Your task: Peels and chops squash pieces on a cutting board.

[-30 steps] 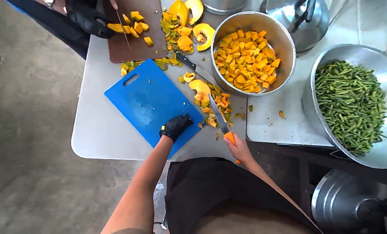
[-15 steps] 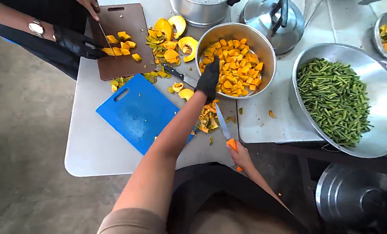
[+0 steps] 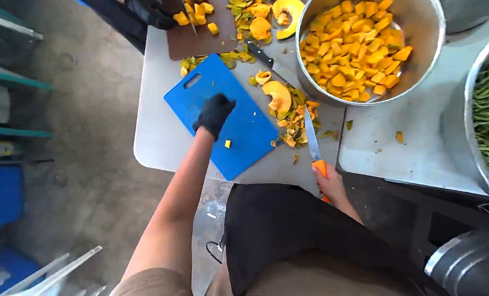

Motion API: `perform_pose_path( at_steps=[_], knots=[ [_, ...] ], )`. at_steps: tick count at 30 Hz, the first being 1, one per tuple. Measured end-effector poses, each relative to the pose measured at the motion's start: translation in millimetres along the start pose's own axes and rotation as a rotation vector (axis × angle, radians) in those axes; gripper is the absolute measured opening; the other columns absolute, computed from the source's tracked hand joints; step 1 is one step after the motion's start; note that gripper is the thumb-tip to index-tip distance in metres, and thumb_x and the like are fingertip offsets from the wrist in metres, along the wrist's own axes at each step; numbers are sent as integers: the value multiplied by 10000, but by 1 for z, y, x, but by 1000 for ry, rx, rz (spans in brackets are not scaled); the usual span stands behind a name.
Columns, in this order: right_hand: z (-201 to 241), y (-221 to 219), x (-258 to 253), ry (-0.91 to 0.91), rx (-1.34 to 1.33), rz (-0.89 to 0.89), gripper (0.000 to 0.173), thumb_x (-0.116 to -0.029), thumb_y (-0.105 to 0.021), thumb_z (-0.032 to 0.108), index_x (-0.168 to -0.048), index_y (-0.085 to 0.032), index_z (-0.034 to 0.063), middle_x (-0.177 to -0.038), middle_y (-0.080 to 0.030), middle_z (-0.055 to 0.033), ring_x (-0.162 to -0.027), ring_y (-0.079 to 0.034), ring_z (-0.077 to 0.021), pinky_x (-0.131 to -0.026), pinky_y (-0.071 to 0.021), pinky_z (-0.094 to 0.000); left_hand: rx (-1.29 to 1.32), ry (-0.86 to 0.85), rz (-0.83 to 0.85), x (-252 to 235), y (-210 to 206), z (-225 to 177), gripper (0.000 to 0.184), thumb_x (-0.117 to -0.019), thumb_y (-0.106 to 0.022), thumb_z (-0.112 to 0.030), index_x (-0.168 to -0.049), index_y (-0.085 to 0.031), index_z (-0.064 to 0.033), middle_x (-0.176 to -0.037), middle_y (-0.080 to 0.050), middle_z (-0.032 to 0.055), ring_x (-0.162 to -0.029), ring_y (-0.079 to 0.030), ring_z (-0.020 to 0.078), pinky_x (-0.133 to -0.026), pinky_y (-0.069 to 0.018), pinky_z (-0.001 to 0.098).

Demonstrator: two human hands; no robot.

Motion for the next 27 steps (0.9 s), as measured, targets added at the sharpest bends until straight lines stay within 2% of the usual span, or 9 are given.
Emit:
perform_pose_path(
  at_steps=[2,5,10,14,18,20,22,24,27],
  knots=[
    [8,-6,-5,8,43,61,446,-1074,-530,320,-1328,-552,-46,-884,-654,-177,-685,-638,-253,-673,-551,-452,-93,76,61,28,-29,51,461,-986,-675,-347,-1282,-633,4,-1177,-665,276,-1107,-643,444,-965,-484,656],
    [20,-12,-9,31,92,121,451,-1078,-522,335,-1329,-550,-39,-895,-659,-183,-709,-650,-269,-692,-556,-461,-74,44,-32,65,-70,87,451,-938,-748,-225,-1330,-613,-48,-1288,-580,301,-1139,-601,488,-907,-509,669],
    [21,-7,-4,36,71,95,422,-1079,-526,320,-1301,-557,-37,-858,-638,-154,-680,-625,-237,-674,-543,-434,26,88,-92,56,-78,86,310,-1023,-593,-148,-1252,-642,57,-1222,-642,300,-1182,-605,464,-1017,-460,626],
    [9,2,2,26,50,29,429,-1075,-533,306,-1317,-555,-47,-893,-658,-180,-706,-644,-255,-690,-548,-449,369,-37,25,39,-75,-13,318,-1038,-594,-195,-1266,-624,25,-1113,-685,194,-929,-689,258,-857,-576,453],
    [2,4,7,-2,53,15,435,-1075,-531,308,-1317,-547,-53,-904,-659,-189,-725,-652,-271,-711,-551,-466,736,-398,251,16,-66,-164,497,-1012,-598,-96,-1485,-468,-17,-1254,-629,156,-1021,-649,163,-899,-553,333],
    [0,5,12,-2,22,-11,430,-1076,-527,318,-1299,-555,-48,-868,-649,-165,-687,-637,-245,-676,-549,-442,599,-446,289,-5,-59,-205,494,-1043,-571,-140,-1516,-454,-59,-1324,-626,158,-1050,-667,178,-883,-563,340],
    [1,6,15,2,-24,-27,436,-1084,-509,322,-1288,-557,-60,-843,-640,-157,-667,-627,-234,-658,-545,-430,243,-457,198,-37,-53,-212,390,-1045,-559,-146,-1420,-560,-40,-1320,-639,156,-1108,-649,209,-945,-527,373],
    [3,5,14,-3,-53,-11,441,-1090,-497,326,-1289,-561,-62,-836,-638,-154,-665,-624,-233,-656,-544,-426,-235,-484,170,-69,-63,-198,377,-1037,-535,-134,-1403,-604,-75,-1357,-630,208,-1283,-586,364,-1093,-432,551],
    [8,3,7,-8,-44,42,443,-1095,-485,335,-1303,-557,-50,-850,-646,-159,-684,-635,-245,-673,-549,-435,-603,-474,312,-96,-103,-165,522,-998,-566,-68,-1501,-531,-204,-1416,-584,225,-1317,-526,486,-1034,-404,718]
  ],
)
Point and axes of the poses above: each hand's wrist, its own x-axis away from the middle knuckle, its own y-axis out of the back of the hand, z = x × y, the point moved 8 cm from there along -x, towards the middle knuckle
